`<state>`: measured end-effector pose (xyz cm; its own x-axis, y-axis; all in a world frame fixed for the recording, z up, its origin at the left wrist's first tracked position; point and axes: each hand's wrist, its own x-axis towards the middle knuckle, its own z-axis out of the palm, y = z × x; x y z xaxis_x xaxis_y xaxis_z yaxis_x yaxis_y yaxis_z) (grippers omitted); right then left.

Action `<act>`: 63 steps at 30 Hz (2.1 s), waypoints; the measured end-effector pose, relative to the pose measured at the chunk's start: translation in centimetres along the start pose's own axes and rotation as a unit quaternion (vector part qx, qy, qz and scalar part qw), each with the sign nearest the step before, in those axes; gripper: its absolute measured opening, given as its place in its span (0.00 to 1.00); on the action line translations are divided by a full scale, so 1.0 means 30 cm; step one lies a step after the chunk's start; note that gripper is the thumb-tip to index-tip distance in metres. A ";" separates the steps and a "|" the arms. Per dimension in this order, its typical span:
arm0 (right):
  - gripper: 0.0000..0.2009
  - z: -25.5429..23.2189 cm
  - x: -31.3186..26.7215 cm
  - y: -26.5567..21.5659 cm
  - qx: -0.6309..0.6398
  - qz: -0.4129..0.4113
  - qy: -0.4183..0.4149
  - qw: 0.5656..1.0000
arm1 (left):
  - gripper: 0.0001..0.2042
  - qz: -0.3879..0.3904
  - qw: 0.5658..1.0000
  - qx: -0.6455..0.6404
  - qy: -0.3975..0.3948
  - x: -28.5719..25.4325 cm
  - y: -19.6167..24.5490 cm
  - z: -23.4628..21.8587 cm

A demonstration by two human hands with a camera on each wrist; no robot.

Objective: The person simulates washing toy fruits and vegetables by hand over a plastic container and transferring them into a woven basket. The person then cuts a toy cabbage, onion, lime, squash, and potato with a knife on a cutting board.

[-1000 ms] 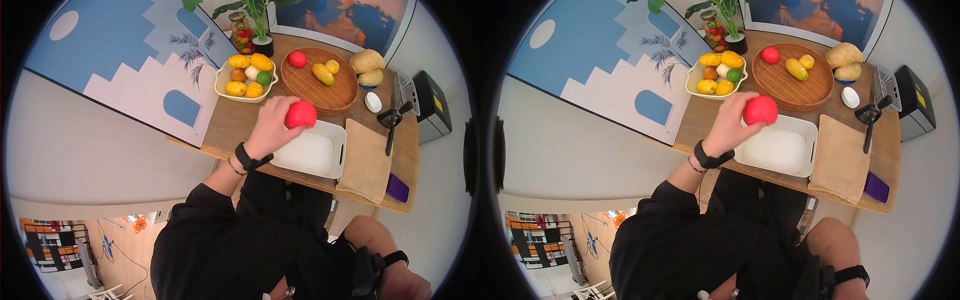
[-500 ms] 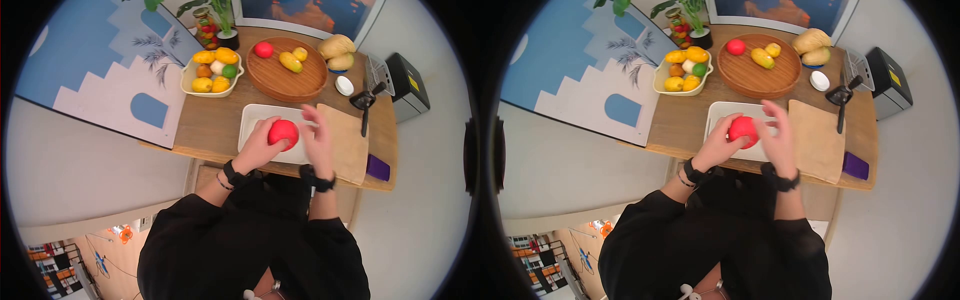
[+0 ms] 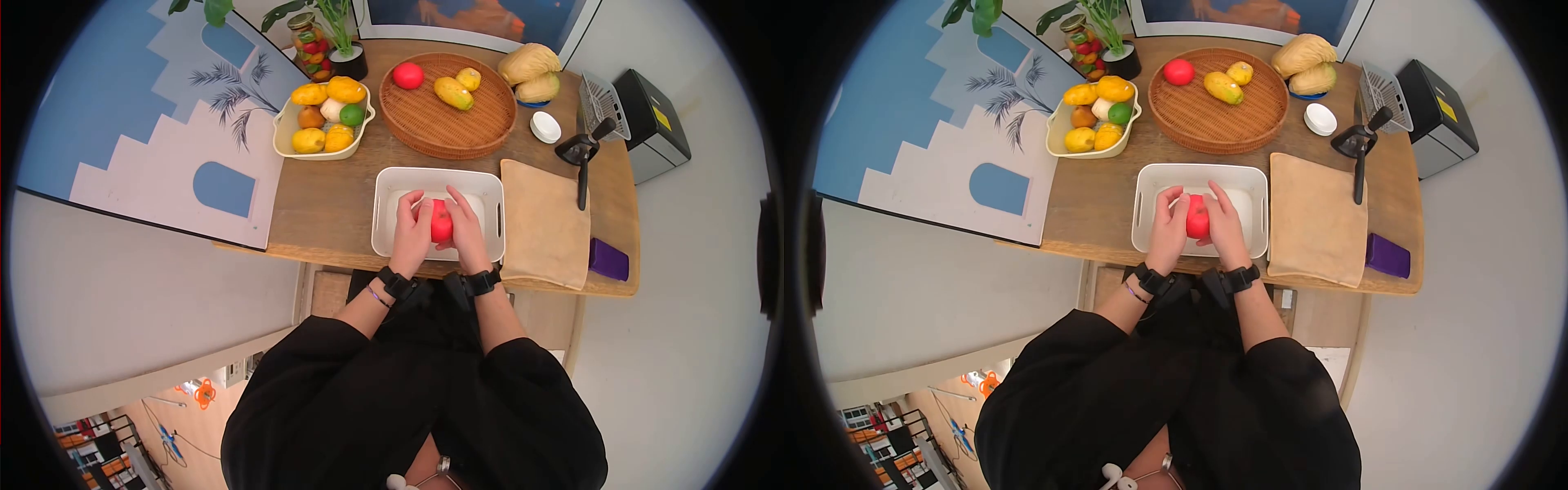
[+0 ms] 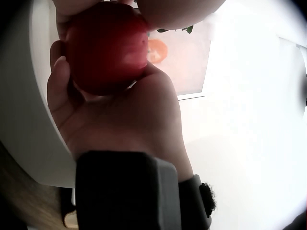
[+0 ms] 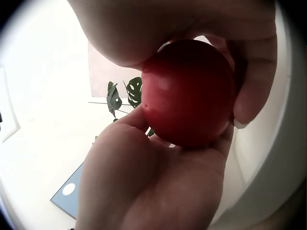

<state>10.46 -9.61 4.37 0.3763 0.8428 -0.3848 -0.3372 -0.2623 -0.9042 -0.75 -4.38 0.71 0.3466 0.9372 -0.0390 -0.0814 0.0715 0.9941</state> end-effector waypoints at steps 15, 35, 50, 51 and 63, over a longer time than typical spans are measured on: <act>0.23 0.010 0.020 -0.025 -0.062 0.044 -0.005 0.997 | 0.17 -0.044 0.998 -0.038 -0.027 0.055 -0.024 -0.020; 0.19 -0.048 0.121 0.131 0.089 -0.110 0.083 0.986 | 0.25 -0.079 0.991 0.037 -0.100 0.050 -0.009 -0.017; 0.21 -0.056 0.140 0.150 0.057 -0.081 0.050 0.994 | 0.19 0.001 0.999 0.010 -0.051 0.025 -0.014 0.007; 0.20 -0.063 0.147 0.157 0.089 -0.087 0.044 0.991 | 0.20 0.021 0.997 0.019 -0.065 0.023 -0.016 0.012; 0.16 -0.022 0.080 0.087 0.037 -0.112 -0.001 0.993 | 0.13 -0.025 0.999 -0.026 -0.033 0.049 -0.032 -0.025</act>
<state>11.06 -8.59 0.96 0.4469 0.8771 -0.1758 -0.3074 -0.0340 -0.9510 -0.87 -2.81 -0.38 0.4116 0.9079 -0.0798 -0.1102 0.1365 0.9845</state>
